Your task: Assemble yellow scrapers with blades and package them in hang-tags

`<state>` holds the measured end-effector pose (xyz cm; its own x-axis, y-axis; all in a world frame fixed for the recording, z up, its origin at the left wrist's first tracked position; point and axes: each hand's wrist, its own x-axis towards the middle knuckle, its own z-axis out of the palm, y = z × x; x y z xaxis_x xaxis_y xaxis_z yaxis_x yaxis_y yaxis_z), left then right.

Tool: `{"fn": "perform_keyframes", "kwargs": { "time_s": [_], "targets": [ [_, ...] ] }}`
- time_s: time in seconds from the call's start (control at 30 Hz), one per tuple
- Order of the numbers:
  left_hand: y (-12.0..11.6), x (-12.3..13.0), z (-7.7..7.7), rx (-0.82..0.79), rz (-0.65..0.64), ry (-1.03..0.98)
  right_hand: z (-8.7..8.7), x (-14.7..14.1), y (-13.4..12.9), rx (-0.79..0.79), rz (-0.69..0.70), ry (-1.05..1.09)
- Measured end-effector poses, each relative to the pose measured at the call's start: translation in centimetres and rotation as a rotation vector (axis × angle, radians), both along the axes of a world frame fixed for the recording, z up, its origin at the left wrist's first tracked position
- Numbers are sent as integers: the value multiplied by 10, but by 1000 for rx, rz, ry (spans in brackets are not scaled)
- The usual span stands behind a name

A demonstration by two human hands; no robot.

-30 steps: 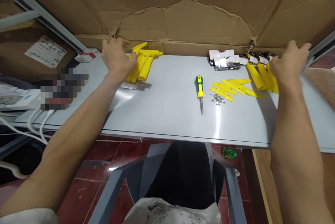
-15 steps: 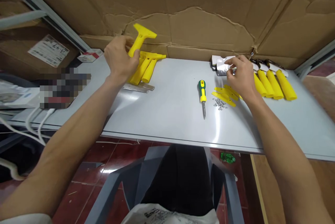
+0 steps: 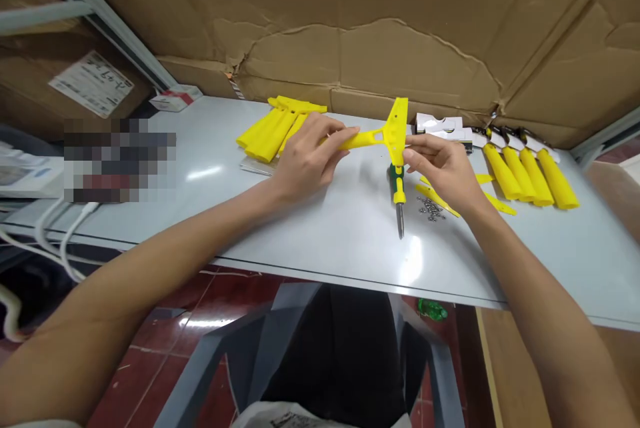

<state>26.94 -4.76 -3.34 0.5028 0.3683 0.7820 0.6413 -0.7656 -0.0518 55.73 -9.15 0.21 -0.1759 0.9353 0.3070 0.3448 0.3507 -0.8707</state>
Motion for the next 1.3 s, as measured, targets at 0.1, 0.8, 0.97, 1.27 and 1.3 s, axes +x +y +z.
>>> {"fn": "perform_keyframes", "kwargs": {
  "time_s": [0.1,0.8,0.97,1.27,1.3],
  "targets": [
    [2,-4,2,-80,59,18,7,9,0,133,-99,-378],
    [-27,-1,34,-715,86,261,5,14,2,171,-122,-739],
    [4,-53,71,-919,3,554,-3,9,2,206,-88,-734],
    [-3,-57,62,-749,377,857,-4,-2,-3,290,-36,-712],
    [-2,-57,58,-714,378,827,-4,-3,-5,313,-1,-715]
  ]
}}
